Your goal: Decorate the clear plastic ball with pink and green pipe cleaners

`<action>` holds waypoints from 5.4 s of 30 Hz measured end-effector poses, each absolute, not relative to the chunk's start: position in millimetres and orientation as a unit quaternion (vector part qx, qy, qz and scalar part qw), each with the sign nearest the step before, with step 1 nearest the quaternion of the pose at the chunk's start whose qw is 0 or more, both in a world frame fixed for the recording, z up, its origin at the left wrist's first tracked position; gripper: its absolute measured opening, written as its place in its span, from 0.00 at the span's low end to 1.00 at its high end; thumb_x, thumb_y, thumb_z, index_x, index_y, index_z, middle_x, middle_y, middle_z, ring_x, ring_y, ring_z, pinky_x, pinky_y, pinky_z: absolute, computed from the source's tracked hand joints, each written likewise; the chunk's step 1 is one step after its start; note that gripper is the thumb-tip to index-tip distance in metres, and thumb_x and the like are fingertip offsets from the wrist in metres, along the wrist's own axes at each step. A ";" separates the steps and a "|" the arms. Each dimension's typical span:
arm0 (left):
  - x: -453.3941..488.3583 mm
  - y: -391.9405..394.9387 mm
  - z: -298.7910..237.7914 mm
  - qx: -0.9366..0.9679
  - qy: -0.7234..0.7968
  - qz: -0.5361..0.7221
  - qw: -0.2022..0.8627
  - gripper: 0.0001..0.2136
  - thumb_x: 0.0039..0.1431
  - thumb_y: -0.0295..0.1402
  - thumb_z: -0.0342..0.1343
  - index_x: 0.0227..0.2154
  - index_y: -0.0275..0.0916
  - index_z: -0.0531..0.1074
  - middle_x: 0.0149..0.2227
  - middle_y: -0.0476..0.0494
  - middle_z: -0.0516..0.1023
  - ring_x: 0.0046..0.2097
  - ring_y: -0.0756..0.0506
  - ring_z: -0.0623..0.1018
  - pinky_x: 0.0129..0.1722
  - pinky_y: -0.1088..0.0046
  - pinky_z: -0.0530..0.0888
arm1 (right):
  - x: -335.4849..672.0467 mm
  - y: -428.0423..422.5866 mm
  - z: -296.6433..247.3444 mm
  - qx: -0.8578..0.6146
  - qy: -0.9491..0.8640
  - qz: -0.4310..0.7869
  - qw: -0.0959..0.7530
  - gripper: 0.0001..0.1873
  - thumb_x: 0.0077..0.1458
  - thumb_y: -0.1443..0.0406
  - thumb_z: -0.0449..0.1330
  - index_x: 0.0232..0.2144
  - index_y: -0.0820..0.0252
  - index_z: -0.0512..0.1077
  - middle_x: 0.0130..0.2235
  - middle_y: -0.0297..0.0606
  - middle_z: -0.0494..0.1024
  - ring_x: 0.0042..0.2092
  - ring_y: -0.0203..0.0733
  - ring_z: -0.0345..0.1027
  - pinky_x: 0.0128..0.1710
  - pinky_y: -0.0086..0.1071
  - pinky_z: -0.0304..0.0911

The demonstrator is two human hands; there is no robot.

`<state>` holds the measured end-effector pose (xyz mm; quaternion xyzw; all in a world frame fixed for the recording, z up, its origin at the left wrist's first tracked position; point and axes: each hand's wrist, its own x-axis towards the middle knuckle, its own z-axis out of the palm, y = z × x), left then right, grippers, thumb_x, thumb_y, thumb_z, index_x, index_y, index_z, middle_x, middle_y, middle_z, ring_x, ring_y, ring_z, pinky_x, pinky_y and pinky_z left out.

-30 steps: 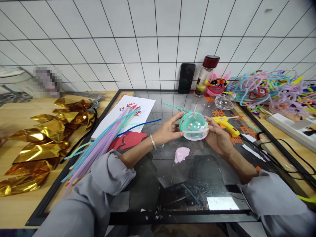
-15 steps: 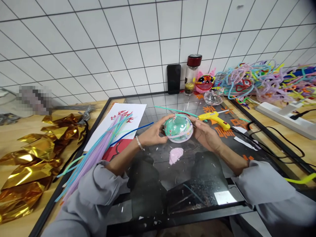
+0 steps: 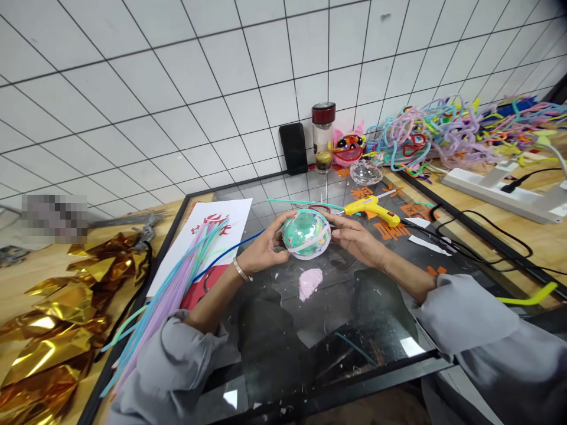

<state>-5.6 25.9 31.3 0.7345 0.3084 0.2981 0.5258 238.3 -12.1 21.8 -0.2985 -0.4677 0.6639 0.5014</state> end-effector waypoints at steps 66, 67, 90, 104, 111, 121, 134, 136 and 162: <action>1.0 19.9 42.6 0.750 0.304 0.266 0.524 0.42 0.47 0.26 0.61 0.66 0.44 0.53 0.64 0.35 0.61 0.48 0.43 0.75 0.44 0.69 0.74 | 241.0 -11.6 23.8 -0.333 -0.528 0.604 0.495 0.26 0.48 0.62 0.65 0.51 0.51 0.75 0.54 0.38 0.77 0.58 0.50 0.67 0.60 0.47 0.58; 0.8 20.0 42.4 0.753 0.304 0.266 0.519 0.42 0.47 0.26 0.61 0.66 0.44 0.53 0.64 0.35 0.61 0.49 0.43 0.74 0.44 0.68 0.74 | 240.6 -12.0 23.6 -0.333 -0.524 0.607 0.496 0.25 0.48 0.61 0.66 0.51 0.51 0.75 0.54 0.38 0.77 0.58 0.50 0.67 0.60 0.46 0.58; 0.1 27.7 34.1 0.682 0.340 0.316 0.566 0.36 0.47 0.31 0.60 0.62 0.44 0.62 0.58 0.41 0.70 0.45 0.42 0.74 0.39 0.70 0.72 | 242.8 -6.4 10.3 -0.399 -0.457 0.638 0.475 0.16 0.54 0.53 0.61 0.36 0.58 0.77 0.37 0.39 0.82 0.41 0.45 0.74 0.43 0.38 0.69; 13.0 22.0 25.4 0.497 0.296 0.379 0.723 0.29 0.44 0.34 0.62 0.53 0.42 0.66 0.55 0.41 0.70 0.47 0.43 0.74 0.40 0.68 0.75 | 239.3 -7.6 11.2 -0.412 -0.488 0.621 0.455 0.21 0.54 0.46 0.60 0.28 0.58 0.74 0.28 0.38 0.74 0.31 0.40 0.67 0.32 0.35 0.68; 11.8 22.3 32.1 0.501 0.304 0.380 0.715 0.28 0.43 0.33 0.62 0.51 0.42 0.66 0.47 0.43 0.72 0.42 0.46 0.72 0.37 0.72 0.71 | 243.9 -11.4 9.8 -0.492 -0.606 0.362 0.509 0.26 0.57 0.51 0.60 0.55 0.53 0.68 0.48 0.41 0.73 0.36 0.41 0.68 0.37 0.38 0.68; 8.9 19.6 47.8 0.558 0.370 0.347 0.657 0.25 0.44 0.33 0.58 0.49 0.43 0.67 0.44 0.45 0.72 0.41 0.46 0.72 0.34 0.73 0.69 | 238.3 -29.2 35.1 -0.367 -0.827 0.053 0.422 0.23 0.63 0.65 0.53 0.60 0.53 0.66 0.56 0.49 0.71 0.58 0.53 0.66 0.56 0.52 0.63; 11.8 14.6 52.7 0.561 0.354 0.347 0.663 0.21 0.49 0.32 0.60 0.48 0.42 0.68 0.43 0.44 0.71 0.40 0.47 0.73 0.36 0.71 0.72 | 231.1 -30.7 36.8 -0.381 -0.830 -0.038 0.405 0.26 0.56 0.59 0.64 0.57 0.46 0.69 0.55 0.47 0.71 0.54 0.56 0.68 0.53 0.53 0.65; 11.6 14.2 53.4 0.562 0.349 0.345 0.666 0.22 0.49 0.33 0.62 0.48 0.42 0.68 0.44 0.43 0.71 0.41 0.47 0.73 0.37 0.69 0.73 | 228.1 -31.9 39.2 -0.381 -0.828 -0.039 0.409 0.23 0.56 0.60 0.64 0.55 0.47 0.71 0.54 0.47 0.72 0.54 0.56 0.68 0.52 0.53 0.65; 12.7 18.4 45.6 0.614 0.303 0.350 0.640 0.36 0.38 0.33 0.73 0.53 0.37 0.68 0.50 0.35 0.72 0.53 0.39 0.71 0.51 0.57 0.70 | 218.6 -34.8 41.5 -0.400 -0.800 0.019 0.448 0.12 0.55 0.63 0.64 0.42 0.55 0.74 0.50 0.46 0.69 0.55 0.54 0.66 0.52 0.50 0.63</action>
